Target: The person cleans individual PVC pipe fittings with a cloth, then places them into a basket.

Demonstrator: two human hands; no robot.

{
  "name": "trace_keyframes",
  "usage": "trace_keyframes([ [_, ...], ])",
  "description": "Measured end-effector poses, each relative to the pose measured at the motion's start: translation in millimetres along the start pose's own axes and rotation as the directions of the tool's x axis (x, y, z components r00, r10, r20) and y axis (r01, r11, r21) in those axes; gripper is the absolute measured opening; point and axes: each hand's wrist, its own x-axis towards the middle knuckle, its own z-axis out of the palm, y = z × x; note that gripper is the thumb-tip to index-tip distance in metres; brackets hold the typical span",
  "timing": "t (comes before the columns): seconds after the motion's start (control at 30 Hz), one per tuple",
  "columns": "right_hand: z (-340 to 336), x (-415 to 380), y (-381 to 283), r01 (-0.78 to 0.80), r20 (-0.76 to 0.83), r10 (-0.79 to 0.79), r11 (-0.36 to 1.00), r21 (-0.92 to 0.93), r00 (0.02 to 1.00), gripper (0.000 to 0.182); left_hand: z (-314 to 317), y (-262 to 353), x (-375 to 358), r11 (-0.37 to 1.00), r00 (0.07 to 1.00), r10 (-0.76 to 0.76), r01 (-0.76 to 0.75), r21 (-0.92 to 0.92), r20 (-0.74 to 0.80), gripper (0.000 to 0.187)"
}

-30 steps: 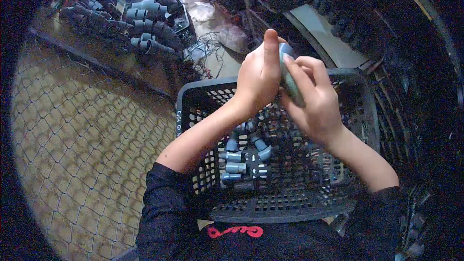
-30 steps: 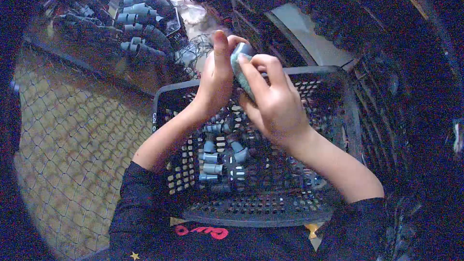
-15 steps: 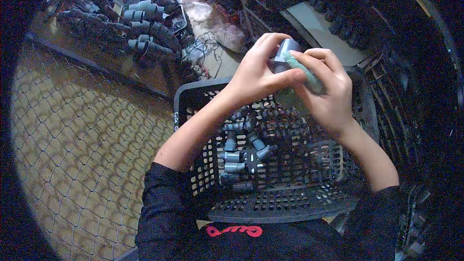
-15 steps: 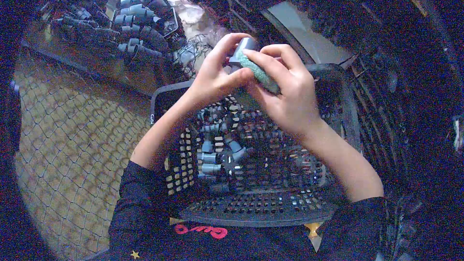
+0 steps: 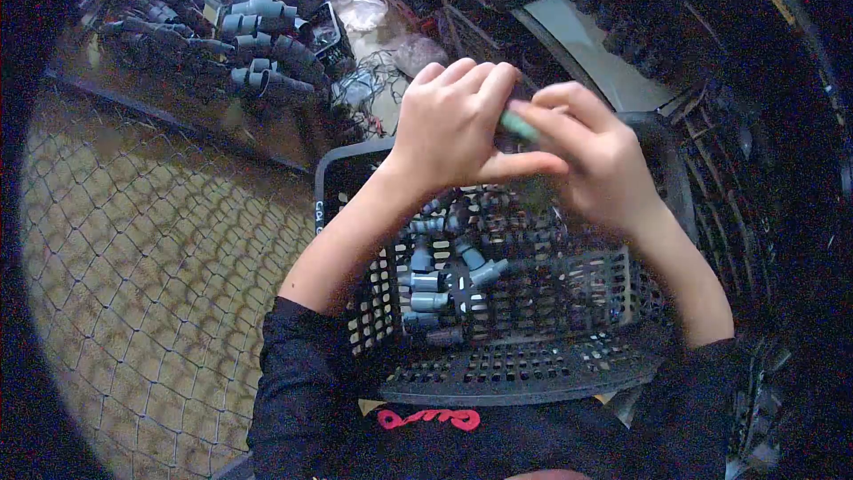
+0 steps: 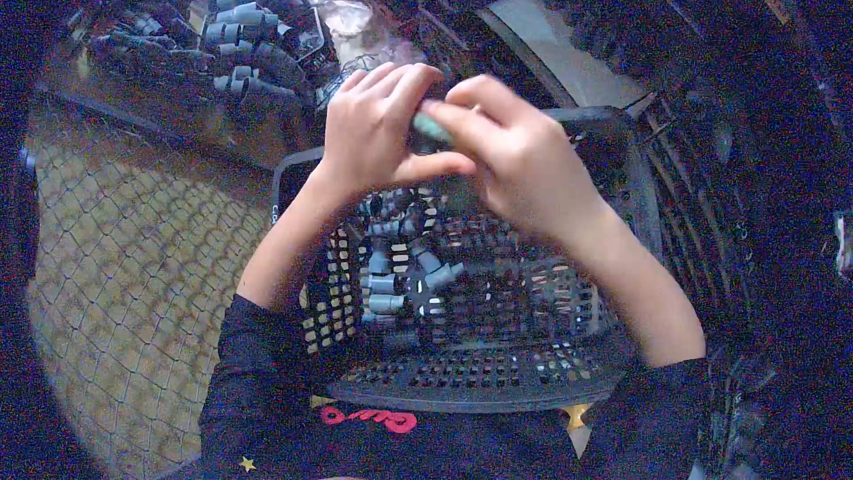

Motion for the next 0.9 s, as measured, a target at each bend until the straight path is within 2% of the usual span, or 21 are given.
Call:
trace_keyframes([
  [0.03,-1,1,6,-0.066,0.006,0.066,0.998,0.013,0.998,0.033,0,4,1,1.0,1.0,0.019,-0.019,0.013,-0.013,0.084],
  [0.07,1,0,18,-0.016,-0.035,0.017,1.0,0.01,0.999,0.036,0,6,1,0.999,0.999,0.038,-0.038,0.025,-0.025,0.084],
  [0.13,2,-2,9,-0.065,-0.02,0.066,0.996,0.062,0.998,0.038,1,6,0,1.0,1.0,0.019,-0.018,0.024,-0.025,0.084],
  [0.2,2,-3,4,0.048,0.008,-0.049,0.995,0.086,0.999,0.042,-3,3,-1,1.0,0.999,0.001,0.0,0.016,-0.034,0.084],
  [0.33,-3,2,2,-0.007,0.081,0.002,0.998,0.055,0.997,0.051,-4,3,0,0.998,0.999,-0.02,0.018,-0.06,-0.034,0.1],
  [0.37,-3,1,6,0.016,0.081,-0.017,1.0,0.012,0.997,0.046,-5,5,0,1.0,1.0,-0.012,0.012,-0.026,-0.005,0.106],
  [0.47,-1,-4,12,0.149,0.097,-0.129,0.961,-0.233,0.987,0.037,-4,13,2,0.998,0.998,0.05,-0.048,-0.04,0.045,0.108],
  [0.5,0,-6,10,0.14,0.084,-0.123,0.959,-0.247,0.989,0.031,-5,13,2,0.996,0.997,0.048,-0.043,-0.077,0.062,0.105],
  [0.6,-2,-3,9,0.1,0.032,-0.096,0.973,-0.209,0.995,0.033,-9,13,5,0.972,0.99,-0.087,0.109,-0.206,0.114,0.101],
  [0.63,-4,-1,10,0.078,0.003,-0.078,0.978,-0.192,0.997,0.039,-7,13,4,0.895,0.97,-0.182,0.232,-0.382,0.162,0.096],
  [0.67,-5,-2,10,0.036,-0.045,-0.044,0.986,-0.162,0.998,0.043,-3,7,3,0.863,0.972,-0.166,0.225,-0.453,0.166,0.089],
  [0.73,-7,-1,9,-0.032,-0.138,0.02,0.995,-0.09,0.99,0.05,6,0,4,0.532,0.943,-0.221,0.329,-0.78,0.248,0.085],
  [0.77,-10,-1,13,-0.044,-0.16,0.032,0.997,-0.067,0.987,0.059,5,-1,3,0.433,0.91,-0.242,0.413,-0.802,0.338,0.077],
  [0.87,-8,-2,17,-0.006,-0.192,-0.007,0.998,-0.068,0.981,0.061,7,4,3,0.371,0.915,-0.281,0.381,-0.847,0.288,0.077],
  [0.9,-8,-1,14,0.0,-0.194,-0.009,0.999,-0.05,0.981,0.059,9,1,2,0.423,0.928,-0.289,0.345,-0.838,0.236,0.077],
])
